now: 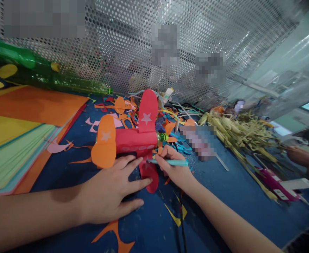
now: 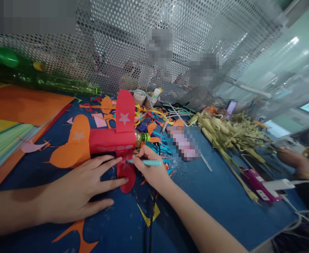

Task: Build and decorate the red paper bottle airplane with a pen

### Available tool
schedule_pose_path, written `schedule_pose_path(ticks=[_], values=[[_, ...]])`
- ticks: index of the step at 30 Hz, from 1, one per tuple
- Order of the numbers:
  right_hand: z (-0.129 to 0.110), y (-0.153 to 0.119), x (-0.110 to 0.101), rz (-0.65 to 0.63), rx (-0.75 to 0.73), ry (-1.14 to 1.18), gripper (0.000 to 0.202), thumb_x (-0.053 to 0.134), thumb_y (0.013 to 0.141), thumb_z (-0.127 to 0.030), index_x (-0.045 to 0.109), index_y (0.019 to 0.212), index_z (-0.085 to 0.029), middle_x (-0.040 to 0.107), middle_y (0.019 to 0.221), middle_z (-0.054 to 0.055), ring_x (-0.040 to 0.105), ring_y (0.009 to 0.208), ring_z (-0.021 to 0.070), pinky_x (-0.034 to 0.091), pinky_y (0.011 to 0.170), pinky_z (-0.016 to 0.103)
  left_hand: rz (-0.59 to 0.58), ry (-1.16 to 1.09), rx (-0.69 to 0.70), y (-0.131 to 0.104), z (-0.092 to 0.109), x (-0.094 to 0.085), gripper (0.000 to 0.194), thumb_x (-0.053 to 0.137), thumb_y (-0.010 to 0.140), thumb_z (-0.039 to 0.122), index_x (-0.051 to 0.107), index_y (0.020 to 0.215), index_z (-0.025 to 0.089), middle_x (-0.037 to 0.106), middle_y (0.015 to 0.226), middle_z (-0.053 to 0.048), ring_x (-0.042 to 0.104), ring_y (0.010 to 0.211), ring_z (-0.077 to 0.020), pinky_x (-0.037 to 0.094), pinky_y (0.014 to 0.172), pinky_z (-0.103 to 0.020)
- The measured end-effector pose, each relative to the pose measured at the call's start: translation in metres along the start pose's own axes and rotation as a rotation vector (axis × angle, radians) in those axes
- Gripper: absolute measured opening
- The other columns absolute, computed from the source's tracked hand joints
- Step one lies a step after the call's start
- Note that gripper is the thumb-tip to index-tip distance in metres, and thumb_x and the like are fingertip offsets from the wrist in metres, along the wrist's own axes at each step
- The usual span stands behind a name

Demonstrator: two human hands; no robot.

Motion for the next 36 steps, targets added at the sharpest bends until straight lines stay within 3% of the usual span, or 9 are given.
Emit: schedule_pose_path(ticks=[31, 36], values=[[-0.0053, -0.0002, 0.0004, -0.05, 0.002, -0.007, 0.026, 0.058, 0.081, -0.031, 0.038, 0.065, -0.023, 0.042, 0.052, -0.007, 0.036, 0.043, 0.0087, 0.032, 0.043, 0.023, 0.053, -0.018, 0.004, -0.0018, 0.0002, 0.0013, 0.045, 0.056, 0.085, 0.044, 0.053, 0.13, 0.034, 0.042, 0.142, -0.012, 0.041, 0.124, -0.0401, 0.042, 0.093, -0.058], [-0.0035, -0.0005, -0.0009, -0.003, 0.023, -0.031, 0.026, 0.056, 0.082, -0.029, 0.036, 0.067, -0.023, 0.038, 0.05, -0.009, 0.034, 0.041, 0.0084, 0.03, 0.042, 0.022, 0.036, -0.02, 0.004, -0.0005, 0.0003, -0.0002, 0.045, 0.055, 0.086, 0.045, 0.053, 0.13, 0.035, 0.044, 0.141, -0.012, 0.041, 0.124, -0.0394, 0.042, 0.094, -0.057]])
Point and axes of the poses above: each hand's wrist, its own y-axis towards the middle knuckle, its own x-axis out of the palm, z = x × y, the point moved 1 cm from there along y, towards the middle knuckle
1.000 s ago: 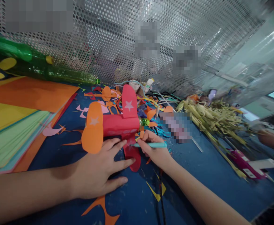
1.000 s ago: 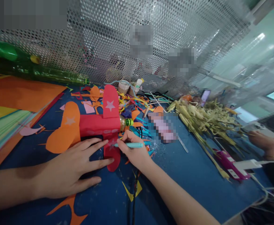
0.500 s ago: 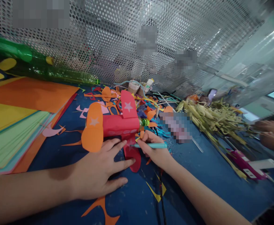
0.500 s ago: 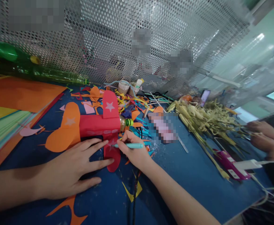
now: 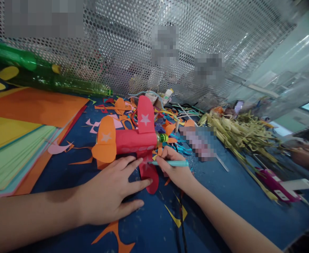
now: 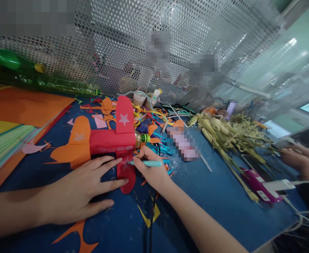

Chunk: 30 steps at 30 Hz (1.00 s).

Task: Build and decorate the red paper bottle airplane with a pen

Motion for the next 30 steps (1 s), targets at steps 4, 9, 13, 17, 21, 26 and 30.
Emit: schedule_pose_path(ticks=[4, 9, 13, 17, 21, 26, 30], values=[[0.002, 0.0, 0.0, -0.03, -0.025, 0.038, 0.026, 0.056, 0.082, -0.029, 0.036, 0.066, -0.023, 0.04, 0.053, -0.008, 0.034, 0.042, 0.0078, 0.03, 0.042, 0.022, -0.013, 0.01, -0.001, 0.0, 0.0, 0.0, 0.045, 0.055, 0.086, 0.045, 0.053, 0.13, 0.035, 0.043, 0.141, -0.013, 0.041, 0.125, -0.0399, 0.042, 0.093, -0.058], [0.002, 0.0, 0.0, 0.007, 0.008, 0.024, 0.026, 0.055, 0.083, -0.029, 0.036, 0.067, -0.023, 0.036, 0.05, -0.009, 0.033, 0.041, 0.0082, 0.028, 0.041, 0.022, -0.04, 0.025, 0.002, 0.0, 0.0, -0.001, 0.046, 0.054, 0.087, 0.046, 0.052, 0.131, 0.033, 0.042, 0.141, -0.016, 0.04, 0.125, -0.0412, 0.042, 0.093, -0.059], [0.0, 0.0, 0.0, -0.03, -0.009, 0.054, 0.027, 0.057, 0.082, -0.03, 0.037, 0.066, -0.023, 0.039, 0.052, -0.008, 0.035, 0.043, 0.0081, 0.03, 0.042, 0.022, -0.019, 0.016, 0.002, 0.0, 0.0, 0.0, 0.045, 0.055, 0.086, 0.045, 0.053, 0.13, 0.033, 0.043, 0.141, -0.015, 0.041, 0.124, -0.0414, 0.043, 0.092, -0.059], [-0.002, -0.002, -0.001, -0.023, -0.029, 0.116, 0.028, 0.057, 0.085, -0.036, 0.04, 0.068, -0.022, 0.043, 0.049, -0.008, 0.039, 0.042, 0.0086, 0.031, 0.043, 0.022, 0.002, 0.017, 0.0, -0.001, 0.0, 0.001, 0.043, 0.054, 0.087, 0.046, 0.055, 0.128, 0.034, 0.044, 0.14, -0.014, 0.042, 0.124, -0.0404, 0.043, 0.092, -0.058], [-0.004, -0.002, -0.006, 0.089, -0.02, 0.354, 0.036, 0.035, 0.094, -0.049, 0.048, 0.074, -0.021, 0.049, 0.048, -0.006, 0.045, 0.04, 0.0101, 0.034, 0.045, 0.024, -0.008, 0.011, -0.007, -0.001, 0.001, -0.001, 0.041, 0.052, 0.088, 0.046, 0.056, 0.126, 0.032, 0.043, 0.141, -0.014, 0.043, 0.124, -0.04, 0.042, 0.093, -0.058], [-0.006, -0.002, -0.016, 0.274, -0.134, 0.403, 0.026, 0.045, 0.092, -0.04, 0.05, 0.075, -0.022, 0.047, 0.05, -0.006, 0.046, 0.042, 0.0102, 0.032, 0.047, 0.024, -0.013, 0.006, -0.004, -0.002, 0.0, 0.0, 0.043, 0.053, 0.087, 0.046, 0.055, 0.128, 0.033, 0.042, 0.142, -0.014, 0.04, 0.126, -0.0396, 0.041, 0.095, -0.057], [-0.009, -0.006, -0.011, 0.124, -0.212, 0.457, 0.014, 0.056, 0.087, -0.031, 0.051, 0.078, -0.022, 0.05, 0.063, -0.005, 0.047, 0.052, 0.0106, 0.035, 0.054, 0.026, -0.016, 0.012, 0.003, -0.002, 0.0, 0.001, 0.046, 0.054, 0.087, 0.046, 0.051, 0.131, 0.033, 0.041, 0.142, -0.014, 0.04, 0.126, -0.04, 0.042, 0.094, -0.058]])
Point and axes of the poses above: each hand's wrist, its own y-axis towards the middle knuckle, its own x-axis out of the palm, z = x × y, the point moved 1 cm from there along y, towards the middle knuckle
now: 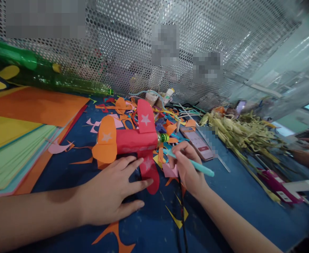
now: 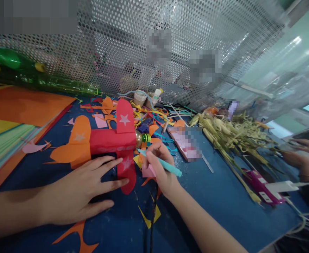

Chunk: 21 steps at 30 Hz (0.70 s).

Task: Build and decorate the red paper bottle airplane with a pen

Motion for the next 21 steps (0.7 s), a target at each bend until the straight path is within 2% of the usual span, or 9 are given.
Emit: schedule_pose_path(ticks=[4, 10, 12, 16, 21], values=[[0.004, -0.007, 0.01, -0.174, 0.189, 0.112, 0.015, 0.053, 0.09, -0.034, 0.05, 0.08, -0.022, 0.044, 0.061, -0.005, 0.041, 0.052, 0.0102, 0.031, 0.054, 0.027, -0.002, 0.023, 0.014, 0.0, 0.001, 0.0, 0.05, 0.053, 0.087, 0.046, 0.047, 0.134, 0.032, 0.041, 0.141, -0.017, 0.041, 0.125, -0.0406, 0.042, 0.093, -0.058], [0.008, -0.006, 0.013, -0.17, 0.336, 0.191, 0.017, 0.052, 0.089, -0.034, 0.046, 0.079, -0.023, 0.039, 0.061, -0.006, 0.035, 0.054, 0.0105, 0.029, 0.055, 0.026, 0.02, 0.014, 0.0, 0.001, 0.0, 0.0, 0.046, 0.053, 0.087, 0.047, 0.05, 0.131, 0.035, 0.043, 0.141, -0.014, 0.041, 0.125, -0.0393, 0.041, 0.094, -0.058], [0.008, -0.005, 0.012, -0.181, 0.331, 0.185, 0.018, 0.051, 0.09, -0.035, 0.045, 0.079, -0.023, 0.038, 0.061, -0.006, 0.035, 0.054, 0.0104, 0.03, 0.055, 0.026, 0.018, 0.015, 0.0, 0.001, 0.0, 0.001, 0.045, 0.052, 0.087, 0.048, 0.051, 0.131, 0.036, 0.043, 0.141, -0.014, 0.041, 0.125, -0.0392, 0.041, 0.094, -0.058], [0.005, -0.006, 0.012, -0.181, 0.256, 0.028, 0.014, 0.052, 0.089, -0.036, 0.046, 0.086, -0.024, 0.041, 0.064, -0.006, 0.039, 0.057, 0.0114, 0.032, 0.055, 0.026, 0.027, 0.019, 0.019, 0.002, 0.0, 0.0, 0.045, 0.05, 0.088, 0.049, 0.052, 0.13, 0.034, 0.046, 0.137, -0.015, 0.043, 0.123, -0.0388, 0.041, 0.094, -0.056], [-0.012, -0.013, 0.036, -0.01, 0.116, -0.165, 0.01, 0.047, 0.093, -0.035, 0.045, 0.093, -0.026, 0.044, 0.072, -0.004, 0.041, 0.06, 0.0113, 0.036, 0.056, 0.025, 0.038, 0.036, 0.044, 0.003, 0.0, -0.003, 0.044, 0.048, 0.089, 0.048, 0.053, 0.129, 0.031, 0.046, 0.135, -0.018, 0.044, 0.121, -0.039, 0.042, 0.093, -0.057]])
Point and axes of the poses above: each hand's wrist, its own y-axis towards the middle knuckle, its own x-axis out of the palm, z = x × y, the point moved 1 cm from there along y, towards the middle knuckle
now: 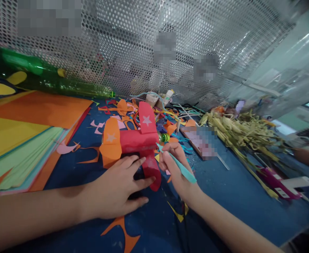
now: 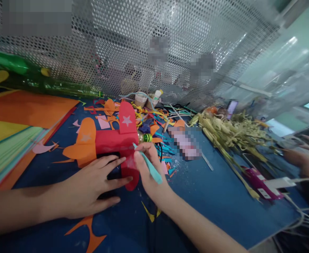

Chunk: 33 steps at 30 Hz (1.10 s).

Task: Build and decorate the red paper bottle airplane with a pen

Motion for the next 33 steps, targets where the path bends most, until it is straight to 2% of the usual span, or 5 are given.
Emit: schedule_pose_path(ticks=[8, 22, 28, 30, 33], values=[[-0.008, -0.033, 0.037, 0.065, -0.086, -0.212, 0.01, 0.042, 0.094, -0.031, 0.046, 0.09, -0.024, 0.047, 0.081, -0.001, 0.049, 0.072, 0.0125, 0.042, 0.068, 0.025, 0.001, -0.043, 0.017, -0.001, -0.002, 0.004, 0.035, 0.046, 0.09, 0.045, 0.063, 0.115, 0.026, 0.051, 0.128, -0.016, 0.043, 0.121, -0.0362, 0.039, 0.097, -0.056], [0.012, -0.047, -0.076, 0.099, 0.071, -0.439, 0.023, 0.049, 0.09, -0.041, 0.051, 0.076, -0.023, 0.045, 0.066, -0.001, 0.042, 0.061, 0.0157, 0.035, 0.058, 0.028, -0.002, -0.012, -0.029, -0.002, 0.001, 0.0, 0.042, 0.051, 0.088, 0.046, 0.055, 0.127, 0.032, 0.048, 0.134, -0.015, 0.043, 0.121, -0.039, 0.042, 0.092, -0.057], [0.004, 0.007, -0.036, -0.093, 0.087, 0.085, 0.023, 0.038, 0.092, -0.039, 0.055, 0.089, -0.023, 0.048, 0.057, -0.003, 0.045, 0.053, 0.0158, 0.034, 0.052, 0.028, -0.004, -0.02, -0.019, -0.001, 0.001, -0.001, 0.044, 0.049, 0.089, 0.047, 0.053, 0.129, 0.031, 0.046, 0.134, -0.016, 0.042, 0.123, -0.0378, 0.04, 0.095, -0.056], [0.01, 0.025, -0.018, -0.09, 0.048, 0.185, 0.01, 0.047, 0.084, -0.028, 0.053, 0.079, -0.022, 0.047, 0.054, -0.004, 0.043, 0.049, 0.0131, 0.031, 0.049, 0.026, -0.005, -0.02, -0.016, -0.001, 0.001, 0.0, 0.045, 0.049, 0.089, 0.047, 0.052, 0.13, 0.031, 0.047, 0.133, -0.016, 0.042, 0.123, -0.037, 0.04, 0.096, -0.055], [0.025, 0.038, -0.007, -0.115, 0.076, 0.145, 0.026, 0.049, 0.084, -0.031, 0.049, 0.06, -0.02, 0.038, 0.045, -0.006, 0.031, 0.039, 0.009, 0.023, 0.042, 0.025, -0.015, -0.023, -0.031, -0.002, 0.0, 0.0, 0.043, 0.049, 0.089, 0.047, 0.053, 0.129, 0.031, 0.049, 0.132, -0.015, 0.043, 0.122, -0.0375, 0.041, 0.095, -0.056]])
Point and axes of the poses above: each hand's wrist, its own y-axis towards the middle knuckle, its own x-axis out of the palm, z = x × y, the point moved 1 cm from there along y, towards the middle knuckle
